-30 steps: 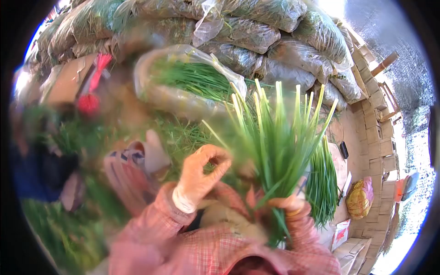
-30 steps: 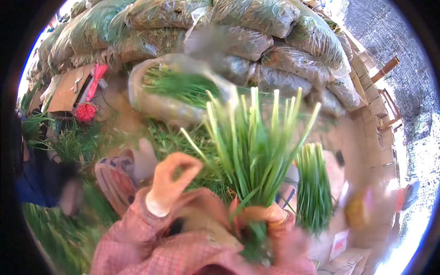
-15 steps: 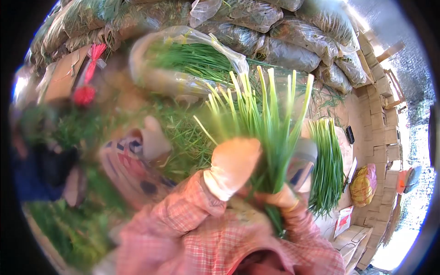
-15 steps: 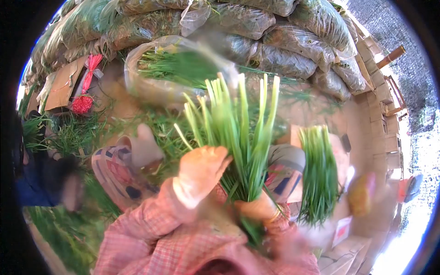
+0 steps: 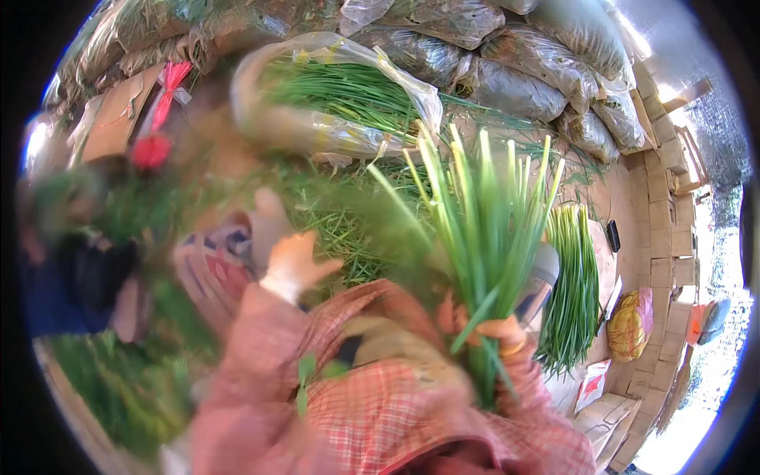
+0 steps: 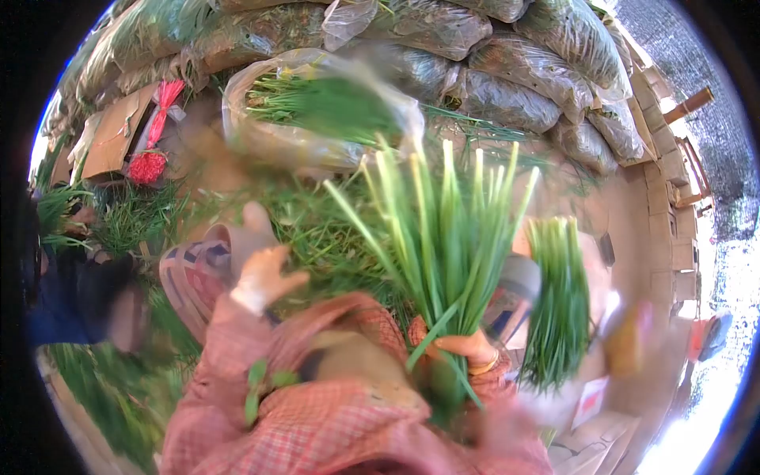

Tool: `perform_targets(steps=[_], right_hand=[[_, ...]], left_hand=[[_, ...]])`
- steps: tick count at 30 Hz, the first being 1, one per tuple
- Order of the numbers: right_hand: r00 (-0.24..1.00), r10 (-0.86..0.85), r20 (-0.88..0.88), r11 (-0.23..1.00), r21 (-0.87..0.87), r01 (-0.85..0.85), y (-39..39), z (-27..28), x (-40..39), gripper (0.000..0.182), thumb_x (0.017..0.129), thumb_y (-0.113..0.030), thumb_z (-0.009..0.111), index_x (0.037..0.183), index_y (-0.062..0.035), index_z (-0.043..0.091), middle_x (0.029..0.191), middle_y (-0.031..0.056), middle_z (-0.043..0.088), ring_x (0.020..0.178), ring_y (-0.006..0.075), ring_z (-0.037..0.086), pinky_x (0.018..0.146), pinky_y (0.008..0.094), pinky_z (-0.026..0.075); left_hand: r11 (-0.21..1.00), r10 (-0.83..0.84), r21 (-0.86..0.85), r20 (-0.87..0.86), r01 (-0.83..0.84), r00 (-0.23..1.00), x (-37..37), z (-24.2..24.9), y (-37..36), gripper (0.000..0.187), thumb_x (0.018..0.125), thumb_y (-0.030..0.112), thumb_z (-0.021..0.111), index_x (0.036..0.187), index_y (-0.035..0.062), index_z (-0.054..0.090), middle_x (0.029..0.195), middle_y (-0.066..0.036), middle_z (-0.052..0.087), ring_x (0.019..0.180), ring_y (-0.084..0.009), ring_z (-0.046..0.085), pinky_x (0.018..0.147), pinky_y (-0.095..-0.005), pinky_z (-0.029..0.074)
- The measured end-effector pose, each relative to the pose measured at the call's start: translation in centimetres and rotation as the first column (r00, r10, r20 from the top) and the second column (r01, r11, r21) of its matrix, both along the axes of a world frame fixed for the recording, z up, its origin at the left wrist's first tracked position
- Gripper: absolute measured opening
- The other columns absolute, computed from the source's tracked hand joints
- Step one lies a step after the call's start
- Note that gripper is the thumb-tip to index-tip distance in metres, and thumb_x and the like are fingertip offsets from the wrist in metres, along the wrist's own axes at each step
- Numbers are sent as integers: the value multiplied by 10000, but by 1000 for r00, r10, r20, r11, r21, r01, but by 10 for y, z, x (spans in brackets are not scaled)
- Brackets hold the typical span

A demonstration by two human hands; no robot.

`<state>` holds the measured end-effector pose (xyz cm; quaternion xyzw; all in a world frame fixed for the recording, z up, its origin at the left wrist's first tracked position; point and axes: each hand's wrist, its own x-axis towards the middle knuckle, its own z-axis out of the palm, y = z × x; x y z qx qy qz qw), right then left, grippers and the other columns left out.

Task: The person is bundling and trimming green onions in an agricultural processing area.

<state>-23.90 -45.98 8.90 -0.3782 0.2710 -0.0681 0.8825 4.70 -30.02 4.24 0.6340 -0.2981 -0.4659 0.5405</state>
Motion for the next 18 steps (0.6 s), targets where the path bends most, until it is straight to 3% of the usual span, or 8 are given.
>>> perform_targets(steps=[3,4,8,10,11,13,17,18], right_hand=[[996,-70,-48,997,-24,69,2,3,0,654,600,-152,700,1164,60,446,736,163,575,511,164,508,421,233,366],[999,35,-8,999,2,-34,-3,2,-3,380,691,-150,666,994,54,561,778,95,583,661,171,531,583,296,424],[971,122,-205,911,-364,-191,1,-21,-2,264,772,-113,604,1013,-5,595,891,97,620,836,253,594,765,353,481],[887,148,-438,314,-829,-462,12,-23,9,282,754,-119,589,1011,-2,595,898,145,618,857,295,597,774,370,481],[837,82,-540,-90,-841,-534,16,-24,15,291,746,-122,582,1009,-1,595,901,169,617,868,316,598,779,378,482],[818,-9,-576,-409,-744,-528,23,-39,20,363,746,-142,539,1093,-37,554,1007,227,571,791,359,600,638,414,501],[522,-259,-813,-42,-530,-847,61,-41,34,441,783,-180,504,1200,-39,478,1115,215,534,566,271,589,452,392,484],[474,-303,-827,-131,-456,-880,68,-32,45,445,789,-190,499,1203,-27,475,1103,210,548,542,250,581,450,381,484]], left_hand=[[993,32,-102,-230,-56,973,-25,-29,-14,668,774,449,622,1249,22,425,1171,-161,535,1076,-261,523,898,-395,421],[988,37,-130,-310,-81,950,-37,-33,-20,740,763,481,623,1305,34,390,1230,-165,512,1119,-272,505,924,-413,408],[838,-248,-532,-567,-120,785,-62,-32,-72,753,771,489,606,1334,60,349,1274,-163,475,1127,-302,494,956,-458,388],[829,-318,-538,-682,-156,659,-69,-40,-84,736,778,496,593,1327,65,363,1262,-159,485,1118,-304,500,948,-458,395],[852,-307,-493,-743,-175,595,-70,-46,-84,727,781,500,587,1323,67,369,1257,-157,491,1114,-305,503,944,-458,398],[905,-231,-375,-832,-203,505,-66,-59,-75,711,788,507,574,1316,71,382,1246,-152,501,1105,-307,509,936,-458,404],[972,28,-64,-925,-227,379,-54,-74,-53,674,805,524,542,1295,79,416,1216,-142,527,1080,-310,526,916,-456,420],[970,93,3,-928,-244,361,-52,-77,-51,641,814,523,530,1260,71,449,1177,-142,550,1046,-312,541,903,-453,427]])
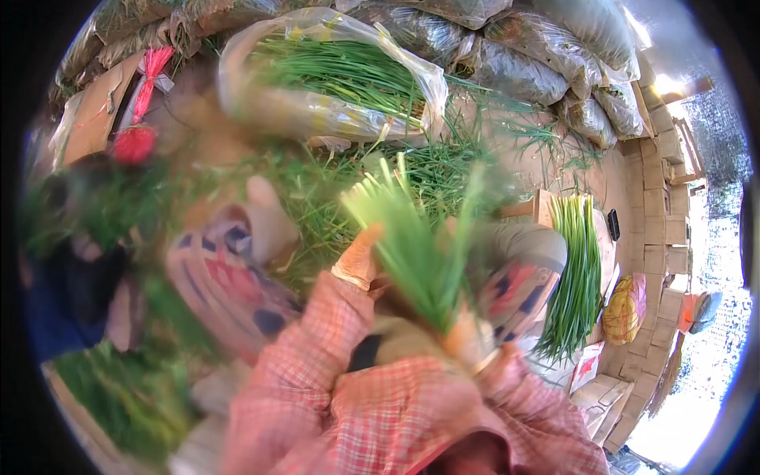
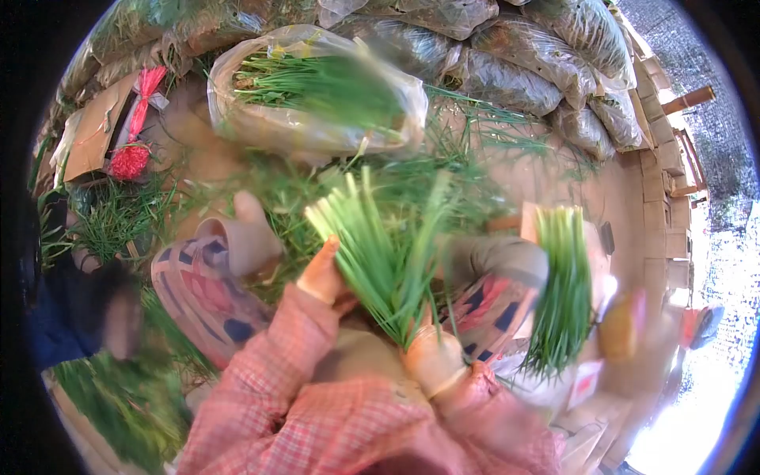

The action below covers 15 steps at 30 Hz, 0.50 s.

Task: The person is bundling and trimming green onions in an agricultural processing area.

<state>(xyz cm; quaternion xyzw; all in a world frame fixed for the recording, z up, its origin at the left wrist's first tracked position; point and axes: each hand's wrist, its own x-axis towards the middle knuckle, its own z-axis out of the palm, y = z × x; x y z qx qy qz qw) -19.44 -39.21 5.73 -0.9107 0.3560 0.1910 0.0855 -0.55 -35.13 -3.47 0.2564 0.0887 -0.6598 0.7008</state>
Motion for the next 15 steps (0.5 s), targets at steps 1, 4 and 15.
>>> perform_targets(steps=[1,4,15], right_hand=[[993,52,-107,998,-35,-56,2,-5,0,452,801,-212,494,1208,-17,473,1116,212,552,520,223,570,439,357,475],[954,216,-209,946,-198,-258,3,-13,-2,441,813,-254,494,1176,-3,507,1174,198,540,489,202,546,441,329,463],[888,458,-54,837,-310,-450,11,-6,9,489,780,-228,516,1227,-36,477,809,218,567,586,272,529,510,370,452]], left_hand=[[998,19,64,-17,-17,1000,1,-3,2,612,823,523,517,1226,63,482,1138,-142,573,1012,-314,557,890,-449,434],[995,92,-17,-141,-96,986,7,-13,-4,573,813,502,546,1175,58,524,1087,-143,596,977,-311,567,870,-441,448],[919,95,-361,-188,-158,978,21,-34,-22,814,716,400,692,1381,146,298,1291,-136,460,1136,-313,481,964,-477,388]])
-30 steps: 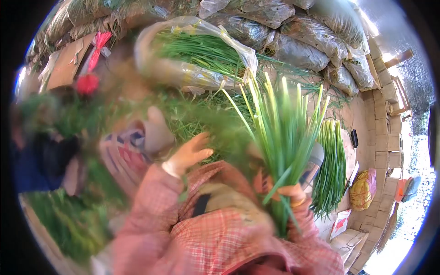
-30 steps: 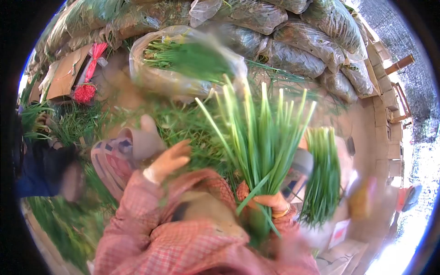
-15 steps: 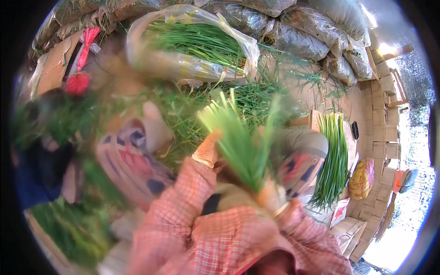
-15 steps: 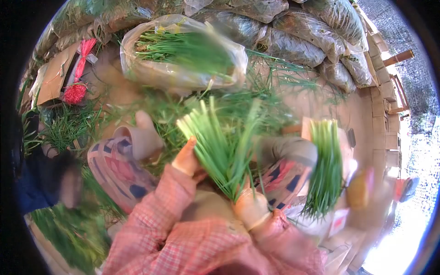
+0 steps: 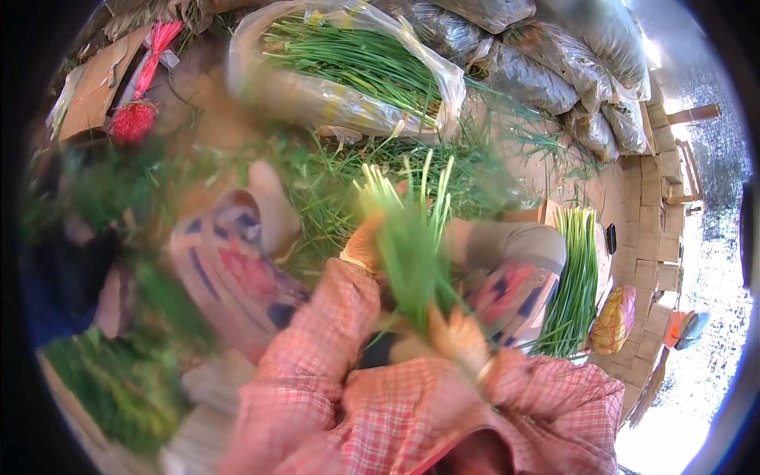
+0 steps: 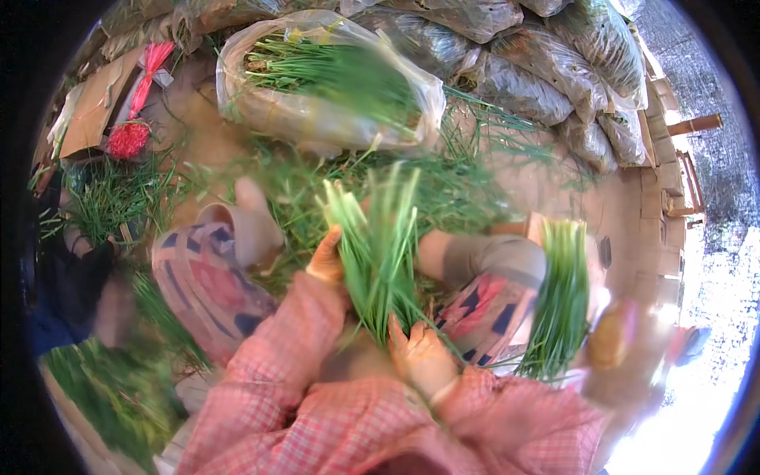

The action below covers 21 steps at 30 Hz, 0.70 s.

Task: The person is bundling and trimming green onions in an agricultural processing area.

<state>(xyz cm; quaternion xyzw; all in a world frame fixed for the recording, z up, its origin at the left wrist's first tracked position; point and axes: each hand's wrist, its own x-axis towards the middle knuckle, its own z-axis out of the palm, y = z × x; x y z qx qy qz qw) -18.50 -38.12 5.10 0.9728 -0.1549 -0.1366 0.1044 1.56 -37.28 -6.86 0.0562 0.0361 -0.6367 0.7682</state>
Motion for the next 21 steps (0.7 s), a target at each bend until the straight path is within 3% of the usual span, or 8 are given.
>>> perform_targets(steps=[9,12,14,16,18,19,20,21], right_hand=[[986,-29,164,958,287,-20,-15,4,-7,551,711,-167,545,1254,-102,474,856,201,563,638,274,562,518,334,482],[943,311,121,885,325,-333,-38,33,-13,617,670,-199,576,1267,-96,463,1049,246,528,747,304,561,601,366,498],[990,136,-25,750,655,-87,-61,70,-34,635,681,-245,656,1260,-71,465,1258,247,436,941,314,545,804,380,468],[953,-228,-200,239,937,254,-95,110,-57,598,696,-234,698,1226,-43,498,1244,216,478,1033,291,528,883,361,428],[854,-435,-284,172,905,388,-132,145,-73,535,721,-194,699,1197,-21,525,1188,175,538,1066,260,529,916,351,412],[842,-502,-196,420,796,436,-149,164,-50,491,738,-159,678,1184,-13,536,1139,149,577,1054,240,540,909,351,416],[680,-718,-147,345,774,531,-156,179,-16,437,775,-111,624,1190,-14,530,1126,98,592,1056,212,536,935,355,395],[754,-657,15,524,728,442,-168,185,14,411,785,-80,593,1187,-17,534,1134,109,586,1104,215,504,967,356,362]], left_hand=[[993,18,-115,65,-10,998,15,45,0,917,662,409,698,1385,59,256,1241,-178,478,1090,-310,506,885,-435,454],[965,90,-258,153,-49,984,23,54,0,933,658,372,695,1391,42,221,1188,-222,499,1035,-319,535,831,-418,487],[947,45,-321,170,12,984,32,48,1,941,655,359,696,1393,37,208,1155,-249,511,1001,-328,551,809,-415,498],[952,85,-305,144,-37,986,29,44,-1,930,654,345,694,1388,34,217,1129,-265,518,983,-335,560,797,-410,504],[956,100,-290,141,-55,985,26,47,-1,919,653,334,692,1383,29,226,1118,-273,520,976,-337,563,790,-407,510],[957,102,-285,148,-56,984,25,50,-1,914,652,331,691,1380,25,230,1121,-273,519,977,-337,563,789,-407,511],[958,104,-280,153,-58,983,23,53,-1,909,652,328,690,1377,22,234,1123,-272,518,978,-336,562,788,-407,513],[957,101,-285,164,-51,981,21,58,-1,905,652,328,689,1374,19,239,1124,-273,518,981,-337,562,791,-410,513]])
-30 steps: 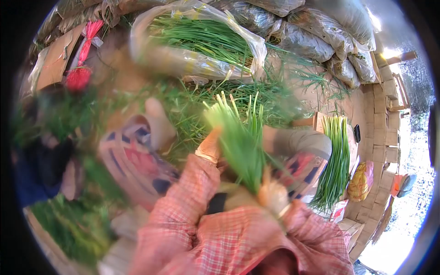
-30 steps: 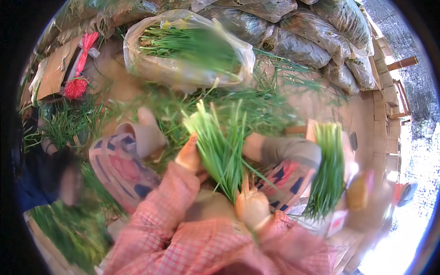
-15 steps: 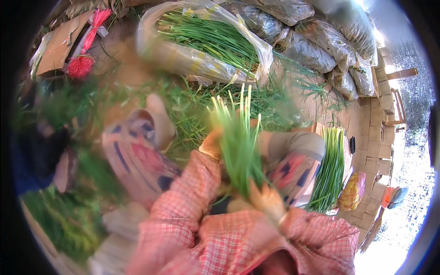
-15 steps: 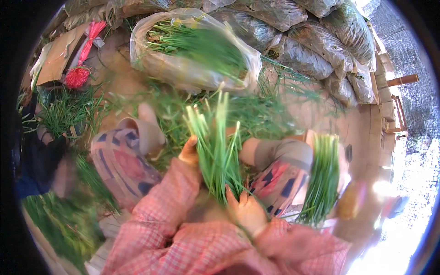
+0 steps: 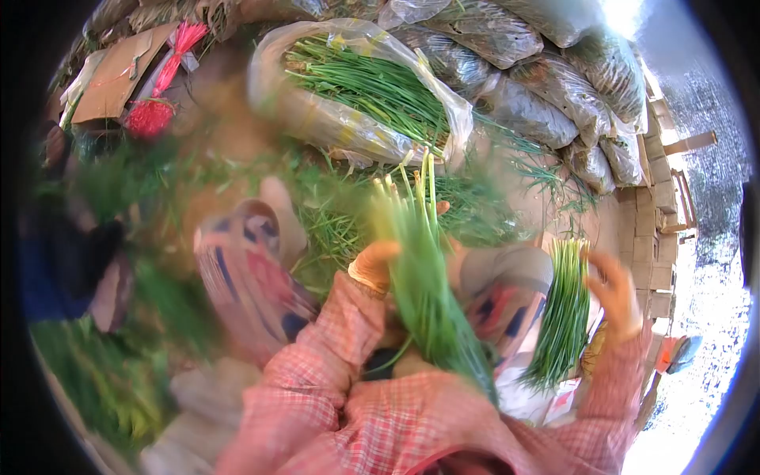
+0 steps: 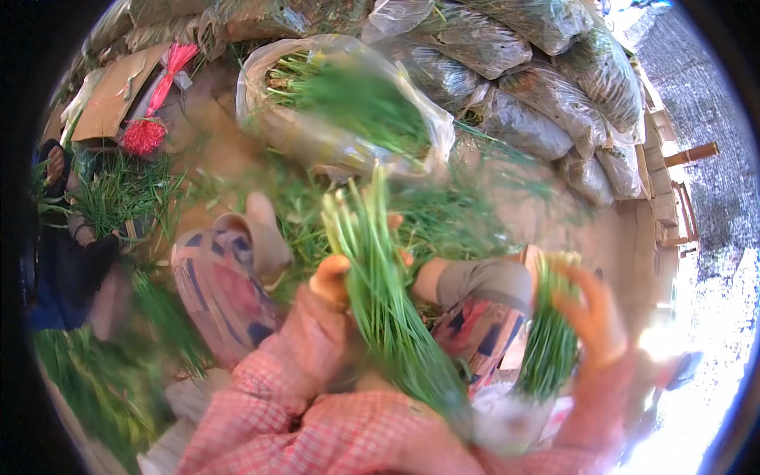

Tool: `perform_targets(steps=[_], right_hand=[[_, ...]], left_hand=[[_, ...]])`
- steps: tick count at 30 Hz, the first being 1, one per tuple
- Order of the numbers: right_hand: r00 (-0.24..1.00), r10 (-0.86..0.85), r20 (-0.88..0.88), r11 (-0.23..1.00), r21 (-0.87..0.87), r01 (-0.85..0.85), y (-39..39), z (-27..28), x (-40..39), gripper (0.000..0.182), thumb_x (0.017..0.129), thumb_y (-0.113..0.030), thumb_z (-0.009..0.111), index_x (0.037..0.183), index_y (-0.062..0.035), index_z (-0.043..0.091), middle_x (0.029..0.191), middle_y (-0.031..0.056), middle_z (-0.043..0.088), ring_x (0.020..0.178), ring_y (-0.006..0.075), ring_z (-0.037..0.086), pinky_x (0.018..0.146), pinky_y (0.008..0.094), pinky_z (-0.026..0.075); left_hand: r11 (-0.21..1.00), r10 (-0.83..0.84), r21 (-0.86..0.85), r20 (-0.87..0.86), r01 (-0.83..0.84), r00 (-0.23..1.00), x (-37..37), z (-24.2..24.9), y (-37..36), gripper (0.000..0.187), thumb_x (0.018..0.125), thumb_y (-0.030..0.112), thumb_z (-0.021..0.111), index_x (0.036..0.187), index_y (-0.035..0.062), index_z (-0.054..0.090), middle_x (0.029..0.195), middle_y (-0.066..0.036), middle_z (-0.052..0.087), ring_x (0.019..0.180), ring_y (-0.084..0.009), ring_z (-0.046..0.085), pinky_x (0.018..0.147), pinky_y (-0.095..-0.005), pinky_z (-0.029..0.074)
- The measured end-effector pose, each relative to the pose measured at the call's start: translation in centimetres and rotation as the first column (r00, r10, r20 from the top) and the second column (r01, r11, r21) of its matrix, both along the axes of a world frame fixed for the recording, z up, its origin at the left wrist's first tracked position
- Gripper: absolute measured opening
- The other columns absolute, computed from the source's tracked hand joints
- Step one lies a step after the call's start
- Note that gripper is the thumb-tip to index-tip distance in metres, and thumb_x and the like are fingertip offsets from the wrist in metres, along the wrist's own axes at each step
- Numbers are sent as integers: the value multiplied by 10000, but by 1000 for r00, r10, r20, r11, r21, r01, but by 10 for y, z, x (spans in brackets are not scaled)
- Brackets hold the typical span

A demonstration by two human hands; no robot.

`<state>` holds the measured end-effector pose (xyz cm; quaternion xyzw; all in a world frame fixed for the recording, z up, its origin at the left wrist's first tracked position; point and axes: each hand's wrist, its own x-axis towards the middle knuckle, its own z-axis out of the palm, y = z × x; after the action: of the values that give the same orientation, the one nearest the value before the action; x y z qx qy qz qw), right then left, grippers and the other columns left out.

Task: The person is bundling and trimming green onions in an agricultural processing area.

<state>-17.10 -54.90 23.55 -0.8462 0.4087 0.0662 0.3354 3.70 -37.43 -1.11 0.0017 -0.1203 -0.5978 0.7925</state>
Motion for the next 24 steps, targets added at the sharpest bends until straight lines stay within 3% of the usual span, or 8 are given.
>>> perform_targets(steps=[4,7,9,12,13,16,18,24], right_hand=[[659,407,632,799,103,-592,3,-13,148,507,905,-303,457,1287,27,406,1271,155,486,1215,203,404,1023,336,283],[454,721,524,578,-92,-811,1,-80,237,439,925,-308,425,1268,-35,449,1259,152,499,1174,222,454,1001,331,327],[7,984,175,47,-223,-974,27,-109,242,402,919,-288,443,1238,-47,481,1251,165,499,1155,277,474,977,343,364],[504,776,379,529,42,-848,51,-110,236,460,905,-355,484,1248,-48,474,1244,170,502,1152,294,478,970,361,381],[365,804,470,521,-259,-814,37,-119,235,441,902,-320,497,1237,-35,475,1198,169,531,1129,271,498,948,348,398],[808,344,478,938,-132,-321,36,-101,185,557,786,-325,663,1201,-2,481,1127,171,572,1066,326,531,927,387,410],[882,11,470,990,122,-77,45,-124,134,625,749,-326,709,1212,14,463,1114,179,578,1057,304,544,924,382,410],[998,59,5,978,202,-59,109,-126,87,591,765,-368,656,1197,-5,480,982,218,615,994,279,587,848,358,442]], left_hand=[[999,-14,-29,76,16,997,-1,20,0,885,651,322,690,1361,11,262,1132,-276,511,996,-344,557,808,-422,509],[999,-29,24,7,29,1000,-5,35,9,847,655,341,700,1333,5,320,1182,-254,495,1021,-351,547,832,-442,500],[995,-17,92,-131,29,991,-9,42,17,833,658,359,705,1320,4,344,1210,-237,486,1046,-353,534,849,-460,491],[997,-69,28,-141,74,988,0,30,18,890,677,387,743,1349,23,288,1279,-212,438,1098,-312,509,918,-428,447],[996,-87,-13,-114,86,990,3,35,19,863,698,376,731,1348,23,286,1290,-215,428,1109,-315,501,920,-430,446],[999,-45,-19,-59,44,997,11,38,19,782,766,322,685,1365,43,267,1305,-225,406,1141,-304,475,928,-428,437],[996,23,81,37,-26,999,10,42,18,816,740,381,685,1363,47,277,1293,-210,422,1126,-307,486,915,-437,448],[951,148,259,94,-168,985,0,43,17,902,695,522,684,1343,20,307,1233,-168,490,1076,-289,527,878,-413,477]])
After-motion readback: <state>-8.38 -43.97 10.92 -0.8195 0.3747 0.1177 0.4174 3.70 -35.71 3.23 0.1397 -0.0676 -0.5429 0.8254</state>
